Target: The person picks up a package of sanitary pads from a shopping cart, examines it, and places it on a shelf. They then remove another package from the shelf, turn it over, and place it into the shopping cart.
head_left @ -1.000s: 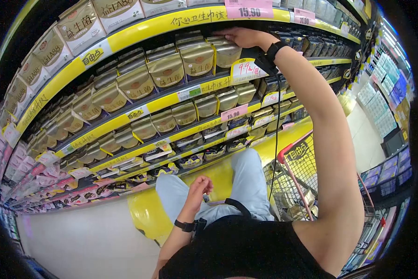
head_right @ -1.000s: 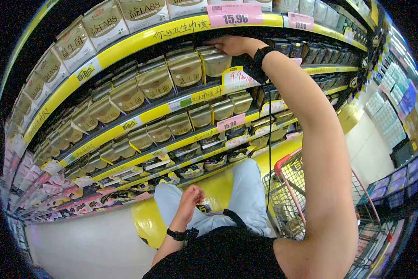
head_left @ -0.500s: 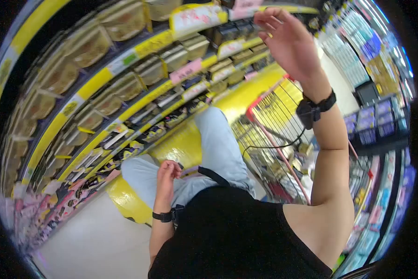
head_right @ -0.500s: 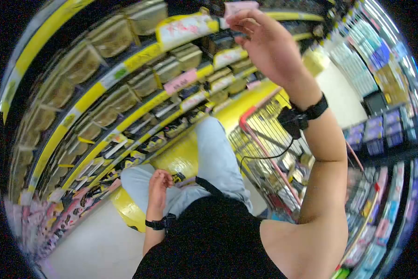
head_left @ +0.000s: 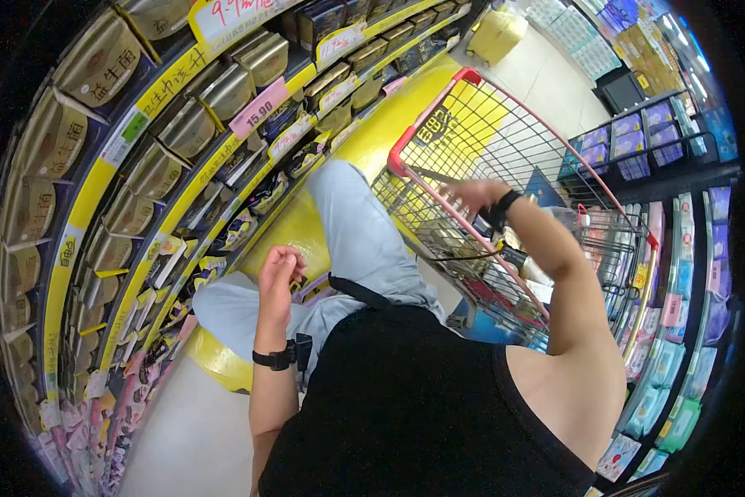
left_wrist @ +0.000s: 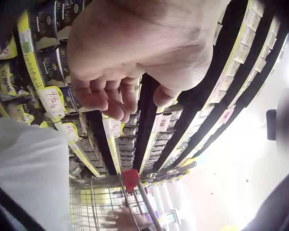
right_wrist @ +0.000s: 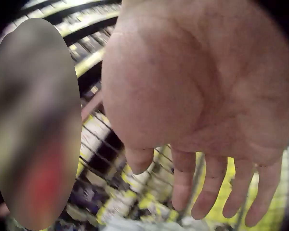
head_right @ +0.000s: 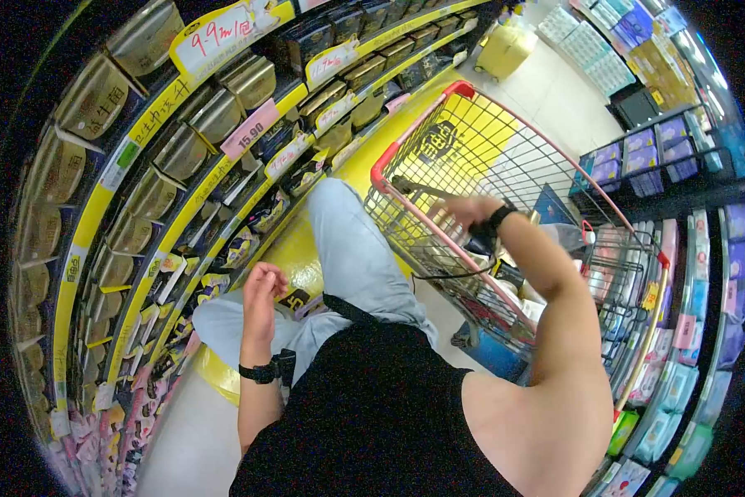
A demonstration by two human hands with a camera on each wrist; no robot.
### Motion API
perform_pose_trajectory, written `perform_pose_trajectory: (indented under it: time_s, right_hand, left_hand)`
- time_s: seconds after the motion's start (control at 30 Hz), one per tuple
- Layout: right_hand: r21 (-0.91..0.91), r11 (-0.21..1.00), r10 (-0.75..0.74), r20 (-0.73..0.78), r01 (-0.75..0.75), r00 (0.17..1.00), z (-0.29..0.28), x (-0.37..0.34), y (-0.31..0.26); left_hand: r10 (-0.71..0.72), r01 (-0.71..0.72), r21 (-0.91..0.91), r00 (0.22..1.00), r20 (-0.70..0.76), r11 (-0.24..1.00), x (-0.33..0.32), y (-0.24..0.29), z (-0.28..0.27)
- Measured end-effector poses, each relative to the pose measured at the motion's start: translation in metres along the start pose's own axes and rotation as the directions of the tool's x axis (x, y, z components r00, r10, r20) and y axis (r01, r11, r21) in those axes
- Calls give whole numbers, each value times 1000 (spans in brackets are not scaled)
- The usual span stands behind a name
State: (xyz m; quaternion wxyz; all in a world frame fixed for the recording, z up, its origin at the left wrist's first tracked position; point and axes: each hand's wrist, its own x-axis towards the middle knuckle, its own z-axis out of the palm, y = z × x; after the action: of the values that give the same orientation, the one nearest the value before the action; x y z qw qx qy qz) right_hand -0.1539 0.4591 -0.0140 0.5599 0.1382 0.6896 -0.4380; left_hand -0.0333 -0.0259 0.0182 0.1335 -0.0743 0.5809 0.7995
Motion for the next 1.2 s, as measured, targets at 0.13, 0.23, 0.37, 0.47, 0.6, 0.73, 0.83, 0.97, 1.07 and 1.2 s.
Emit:
perform_pose_trajectory:
  time_s: [0.13,0.23,0.37,0.47,0.6,0.73,0.83,0.97,1.07,1.2]
  right_hand:
    - [-385,922,-19,51,37,999,29,55,66]
    - [-457,885,-69,50,84,996,19,70,75]
    - [-318,941,-119,17,118,993,0,21,7]
    - [376,889,-207,-178,260,962,-29,-28,-32]
    - [444,767,-306,-382,463,872,-55,-69,-88]
    - [115,874,-411,-344,472,844,31,-137,-177]
    - [-139,878,-477,-196,457,857,81,-136,-215]
    - [-371,585,-667,285,721,688,132,-81,-246]
    - [-311,389,-687,530,867,498,178,-74,-261]
    - [-238,76,-940,308,968,150,192,-40,-261]
  left_hand:
    - [-55,54,-60,998,-16,997,-12,-10,0]
    - [-92,89,-83,995,-39,993,-23,-24,-6]
    - [-77,65,-128,992,-96,990,-26,-27,-11]
    - [-72,57,-143,992,-104,988,-29,-26,-15]
    - [-96,87,-117,993,-71,989,-22,-21,-14]
    - [-31,30,-66,1000,-7,997,-13,-7,-1]
    - [-46,65,-89,978,205,994,-8,5,5]
    - [-9,184,-364,902,432,913,-11,23,37]
    - [46,144,-465,926,373,874,-18,25,52]
    - [145,-139,-178,989,20,974,-18,14,38]
